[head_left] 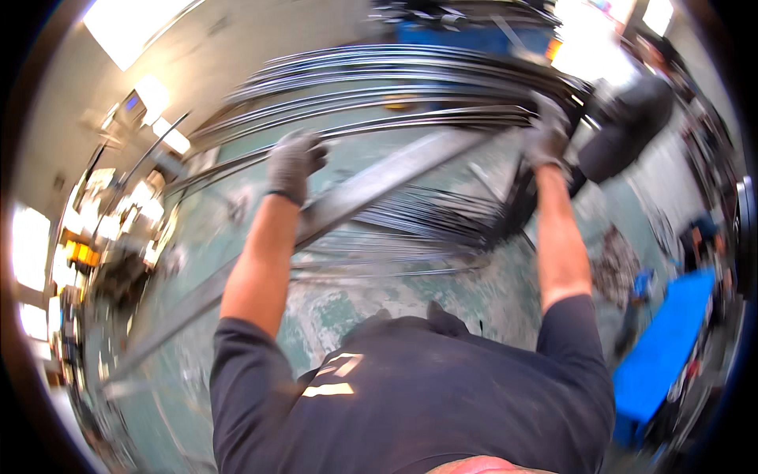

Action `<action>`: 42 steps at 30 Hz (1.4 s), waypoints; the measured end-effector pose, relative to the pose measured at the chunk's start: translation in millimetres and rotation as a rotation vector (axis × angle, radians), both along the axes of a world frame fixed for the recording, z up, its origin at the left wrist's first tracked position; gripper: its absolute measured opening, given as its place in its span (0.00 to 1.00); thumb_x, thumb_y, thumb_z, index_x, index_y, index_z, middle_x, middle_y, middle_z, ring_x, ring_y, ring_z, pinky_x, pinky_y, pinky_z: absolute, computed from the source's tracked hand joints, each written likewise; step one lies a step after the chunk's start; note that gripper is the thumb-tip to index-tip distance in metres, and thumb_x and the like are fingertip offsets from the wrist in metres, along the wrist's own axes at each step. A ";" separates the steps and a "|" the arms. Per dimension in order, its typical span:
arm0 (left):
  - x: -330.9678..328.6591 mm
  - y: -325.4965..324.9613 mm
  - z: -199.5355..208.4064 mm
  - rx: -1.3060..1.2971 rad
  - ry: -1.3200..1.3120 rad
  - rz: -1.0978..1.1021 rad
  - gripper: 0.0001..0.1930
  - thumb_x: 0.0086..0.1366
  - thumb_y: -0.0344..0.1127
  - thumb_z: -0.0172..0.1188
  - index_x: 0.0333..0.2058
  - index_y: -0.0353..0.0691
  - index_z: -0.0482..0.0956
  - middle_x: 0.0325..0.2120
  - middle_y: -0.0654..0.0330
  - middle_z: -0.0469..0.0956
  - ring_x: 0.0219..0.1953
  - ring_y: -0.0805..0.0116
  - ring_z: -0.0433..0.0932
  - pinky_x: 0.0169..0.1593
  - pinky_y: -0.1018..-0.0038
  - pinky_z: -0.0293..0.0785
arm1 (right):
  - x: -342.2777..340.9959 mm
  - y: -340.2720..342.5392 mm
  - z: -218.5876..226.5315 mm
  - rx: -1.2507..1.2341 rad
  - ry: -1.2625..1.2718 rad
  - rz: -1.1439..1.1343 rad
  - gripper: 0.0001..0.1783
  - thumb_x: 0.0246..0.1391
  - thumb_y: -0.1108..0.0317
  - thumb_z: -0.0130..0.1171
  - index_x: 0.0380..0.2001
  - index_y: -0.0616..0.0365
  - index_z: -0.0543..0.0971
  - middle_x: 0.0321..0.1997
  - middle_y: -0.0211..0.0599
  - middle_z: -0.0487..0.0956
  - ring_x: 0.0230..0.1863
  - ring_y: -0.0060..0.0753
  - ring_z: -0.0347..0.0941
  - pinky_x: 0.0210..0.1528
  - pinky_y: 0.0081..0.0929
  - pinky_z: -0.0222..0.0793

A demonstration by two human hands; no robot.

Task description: The person measures a metal rod with a tape measure, then repeatedly picks up multiple rods, places them into a bending machine, and removes the bent rods. The bent rods are stacked on the floor.

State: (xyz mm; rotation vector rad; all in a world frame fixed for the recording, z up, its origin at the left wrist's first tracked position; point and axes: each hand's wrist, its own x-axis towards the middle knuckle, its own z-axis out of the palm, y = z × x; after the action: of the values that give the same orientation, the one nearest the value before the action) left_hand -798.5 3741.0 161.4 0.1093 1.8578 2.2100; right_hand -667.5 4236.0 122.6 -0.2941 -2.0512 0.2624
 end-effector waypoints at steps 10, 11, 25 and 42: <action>134.1 -61.1 18.0 -1.129 0.682 0.413 0.13 0.64 0.37 0.70 0.43 0.36 0.87 0.36 0.48 0.86 0.39 0.48 0.85 0.45 0.59 0.81 | -59.3 50.7 -1.1 0.317 -0.164 0.068 0.39 0.50 0.82 0.50 0.66 0.44 0.80 0.72 0.41 0.77 0.73 0.53 0.69 0.79 0.47 0.58; 145.6 -72.5 10.2 -1.092 0.742 0.497 0.13 0.63 0.37 0.71 0.42 0.36 0.87 0.35 0.49 0.86 0.38 0.48 0.85 0.44 0.59 0.81 | -57.1 57.7 -4.5 0.307 -0.179 0.111 0.37 0.53 0.81 0.49 0.66 0.46 0.80 0.71 0.43 0.78 0.72 0.54 0.70 0.78 0.48 0.60; 218.3 -167.2 -53.4 -1.131 1.146 0.449 0.13 0.61 0.38 0.65 0.42 0.40 0.85 0.56 0.49 0.82 0.64 0.51 0.77 0.75 0.50 0.65 | 30.8 -463.0 7.5 0.351 -0.319 0.841 0.23 0.71 0.54 0.62 0.61 0.55 0.83 0.60 0.43 0.85 0.65 0.50 0.79 0.69 0.43 0.72; 536.5 -647.8 -278.2 -0.716 -0.425 1.133 0.09 0.68 0.40 0.62 0.38 0.41 0.86 0.36 0.50 0.85 0.42 0.46 0.84 0.46 0.56 0.79 | 106.2 -1080.5 13.4 0.673 -0.299 1.060 0.45 0.61 0.41 0.67 0.75 0.51 0.69 0.73 0.50 0.74 0.71 0.60 0.70 0.74 0.51 0.64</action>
State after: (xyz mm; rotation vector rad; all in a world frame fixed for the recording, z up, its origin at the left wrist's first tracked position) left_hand -262.0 3093.3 -116.7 -1.7349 2.5702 1.5524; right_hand -561.3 3155.4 135.9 1.2542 -2.2734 0.1394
